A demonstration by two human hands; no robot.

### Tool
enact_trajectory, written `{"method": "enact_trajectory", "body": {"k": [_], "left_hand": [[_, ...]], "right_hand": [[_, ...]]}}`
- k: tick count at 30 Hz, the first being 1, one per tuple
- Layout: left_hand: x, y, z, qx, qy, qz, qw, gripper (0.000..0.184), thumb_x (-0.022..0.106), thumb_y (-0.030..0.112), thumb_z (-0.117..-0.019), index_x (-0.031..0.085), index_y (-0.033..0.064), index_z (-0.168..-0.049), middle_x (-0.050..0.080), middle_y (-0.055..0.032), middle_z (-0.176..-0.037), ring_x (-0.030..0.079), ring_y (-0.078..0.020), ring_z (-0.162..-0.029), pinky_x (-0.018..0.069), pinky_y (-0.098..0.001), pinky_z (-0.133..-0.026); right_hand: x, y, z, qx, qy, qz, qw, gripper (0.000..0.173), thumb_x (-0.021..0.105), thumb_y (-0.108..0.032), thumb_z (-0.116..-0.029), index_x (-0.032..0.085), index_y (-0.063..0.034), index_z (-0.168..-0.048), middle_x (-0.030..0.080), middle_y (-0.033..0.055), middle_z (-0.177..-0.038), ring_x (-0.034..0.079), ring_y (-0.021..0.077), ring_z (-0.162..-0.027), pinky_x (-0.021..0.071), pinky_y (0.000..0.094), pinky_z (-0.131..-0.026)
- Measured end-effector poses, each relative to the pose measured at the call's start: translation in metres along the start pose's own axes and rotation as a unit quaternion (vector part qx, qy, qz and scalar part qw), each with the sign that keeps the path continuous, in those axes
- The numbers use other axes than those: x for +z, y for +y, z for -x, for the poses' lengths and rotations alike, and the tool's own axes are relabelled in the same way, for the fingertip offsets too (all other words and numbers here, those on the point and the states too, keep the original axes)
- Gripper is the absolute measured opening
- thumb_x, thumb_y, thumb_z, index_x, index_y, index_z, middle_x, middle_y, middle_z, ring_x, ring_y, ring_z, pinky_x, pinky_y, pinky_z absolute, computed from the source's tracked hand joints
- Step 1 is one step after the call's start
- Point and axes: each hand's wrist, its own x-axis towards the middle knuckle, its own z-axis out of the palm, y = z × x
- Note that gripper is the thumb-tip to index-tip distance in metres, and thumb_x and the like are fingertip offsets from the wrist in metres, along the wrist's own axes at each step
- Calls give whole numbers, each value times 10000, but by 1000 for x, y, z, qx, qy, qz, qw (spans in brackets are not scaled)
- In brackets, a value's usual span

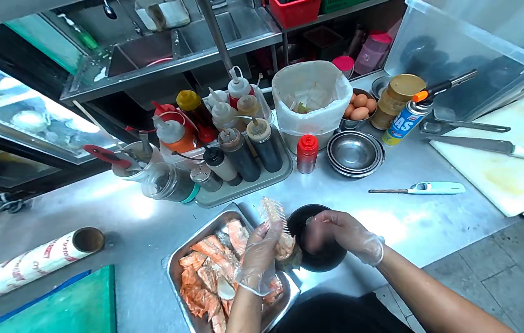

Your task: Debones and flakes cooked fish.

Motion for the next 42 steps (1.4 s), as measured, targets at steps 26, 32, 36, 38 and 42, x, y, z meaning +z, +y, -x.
{"method": "enact_trajectory", "body": {"k": [26,32,36,38,42], "left_hand": [[-6,-8,6,-22,-2,17,1000,208,643,146,-1008,675,-19,-1131,718,-172,-971,704,-230,-858,603,-398,-806],[18,-17,8,-73,-26,-12,997,248,592,204,-1045,668,4,-1170,724,-146,-970,710,-220,-872,602,-390,-820],[30,-22,5,-114,1,44,993,303,556,219,-1063,628,-10,-1248,714,-168,-1048,708,-242,-960,594,-408,-879],[29,-23,5,-113,-40,83,989,317,596,173,-1039,597,-33,-1280,707,-195,-1093,704,-268,-1002,584,-434,-924],[27,-21,7,-95,-108,69,987,435,718,43,-932,565,-28,-1333,706,-202,-1167,703,-282,-1063,576,-442,-975]], "right_hand": [[11,1,7,-47,-73,-125,988,168,626,-122,-995,702,15,-1055,711,117,-856,686,176,-725,604,332,-699],[18,-19,19,-29,-87,-13,996,236,591,-150,-1019,720,-42,-1185,739,68,-960,687,136,-748,600,300,-707],[22,-27,12,39,-16,146,988,213,619,-225,-1017,747,-136,-1163,725,4,-858,668,83,-681,579,264,-657],[22,-27,12,21,0,167,986,176,650,-215,-993,756,-142,-1112,724,-3,-853,662,83,-693,573,279,-666],[28,-22,8,-12,33,224,974,78,732,-184,-899,754,-170,-973,740,-36,-908,690,71,-839,585,332,-783]]}}
